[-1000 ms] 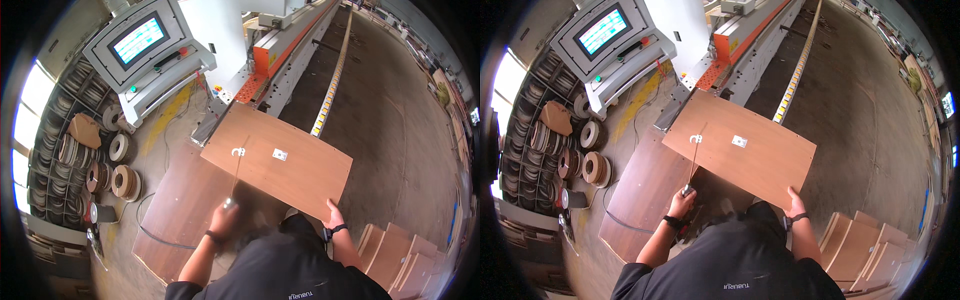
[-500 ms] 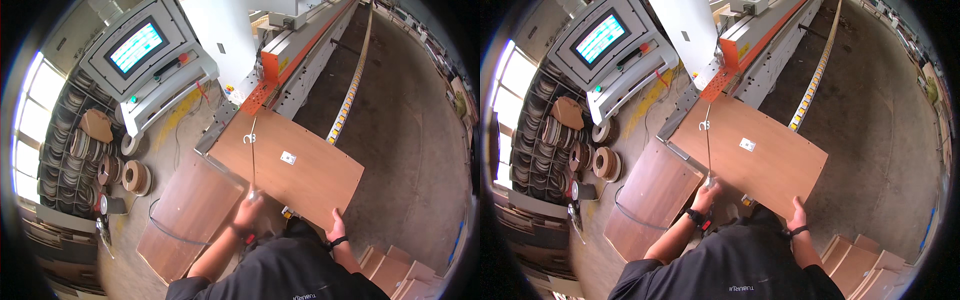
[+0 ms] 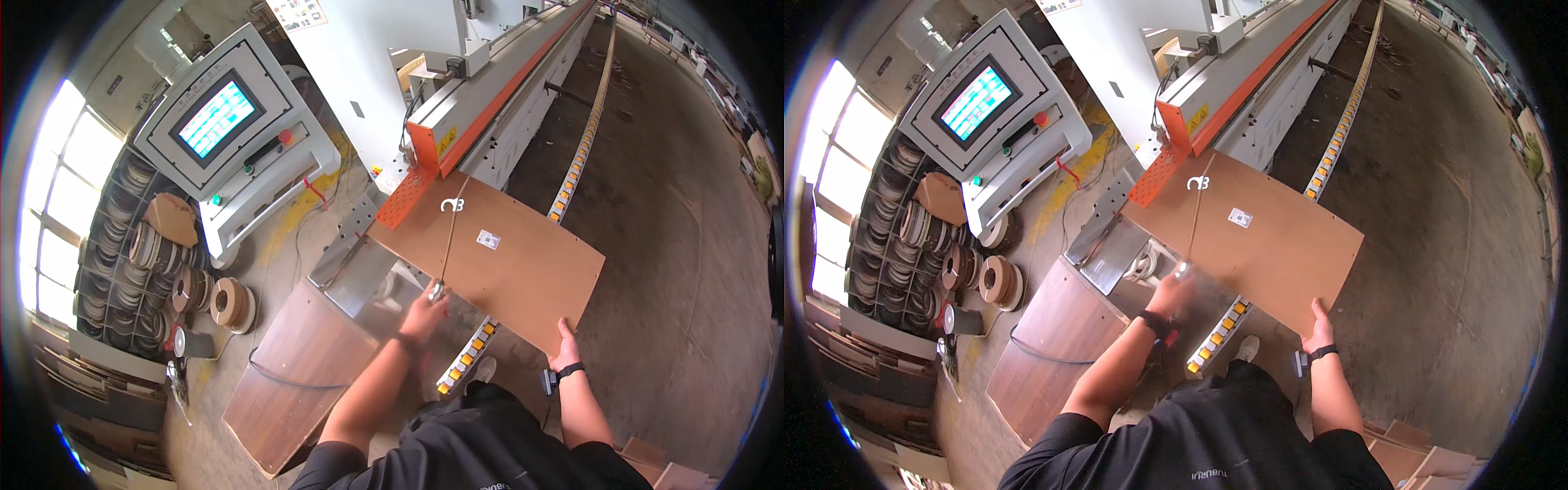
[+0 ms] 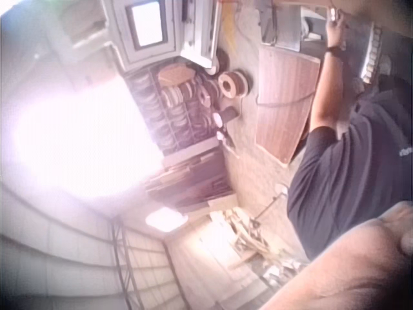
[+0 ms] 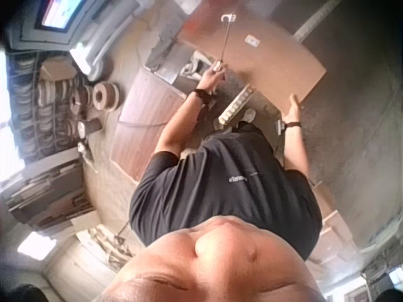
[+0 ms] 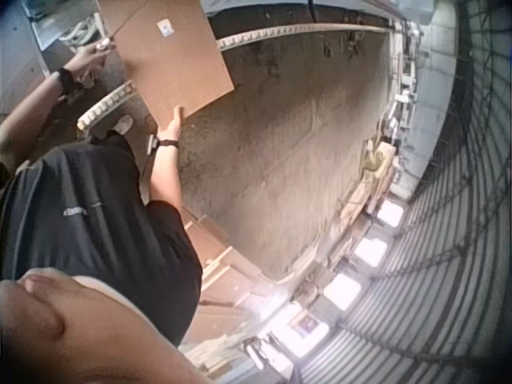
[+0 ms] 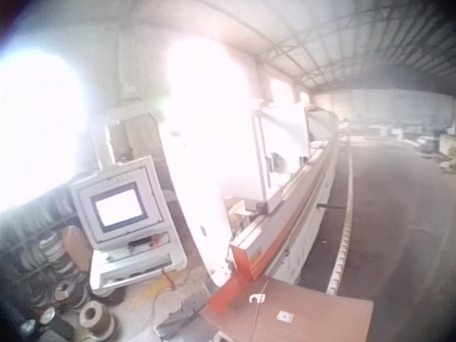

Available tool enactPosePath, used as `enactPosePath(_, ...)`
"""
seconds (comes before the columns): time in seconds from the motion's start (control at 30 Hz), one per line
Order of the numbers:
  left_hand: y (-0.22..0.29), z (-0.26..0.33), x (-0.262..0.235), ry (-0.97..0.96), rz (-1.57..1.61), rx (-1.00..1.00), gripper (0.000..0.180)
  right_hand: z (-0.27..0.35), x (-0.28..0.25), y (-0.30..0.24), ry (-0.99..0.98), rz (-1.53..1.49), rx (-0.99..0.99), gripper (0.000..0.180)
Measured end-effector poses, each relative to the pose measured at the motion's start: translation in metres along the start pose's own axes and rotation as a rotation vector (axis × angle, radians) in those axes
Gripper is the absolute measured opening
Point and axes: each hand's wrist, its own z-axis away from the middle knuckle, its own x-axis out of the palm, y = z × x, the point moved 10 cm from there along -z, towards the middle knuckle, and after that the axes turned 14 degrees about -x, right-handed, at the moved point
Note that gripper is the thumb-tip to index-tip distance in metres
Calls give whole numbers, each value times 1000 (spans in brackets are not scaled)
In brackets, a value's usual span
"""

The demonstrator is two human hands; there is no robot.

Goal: Operating an industrial edge banding machine to process wooden panels.

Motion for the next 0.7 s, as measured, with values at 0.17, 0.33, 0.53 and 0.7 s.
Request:
enactPosePath(0.17, 67, 40, -39, 370, -600, 360, 24, -44, -16, -27, -9, -47, -108, 52)
enactPosePath(0.33, 151, 101, -159, 685, -786, 529, 23, -38, -68, -30, 98, 176, -154, 54)
enactPosePath(0.53, 222, 185, -304, 1234, -1128, 812, 18, 57, -147, 40, 178, 310, -141, 37)
enactPosePath(0.7, 196, 137, -444, 1507, -680, 599, 19, 176, -231, 118, 283, 355, -54, 28)
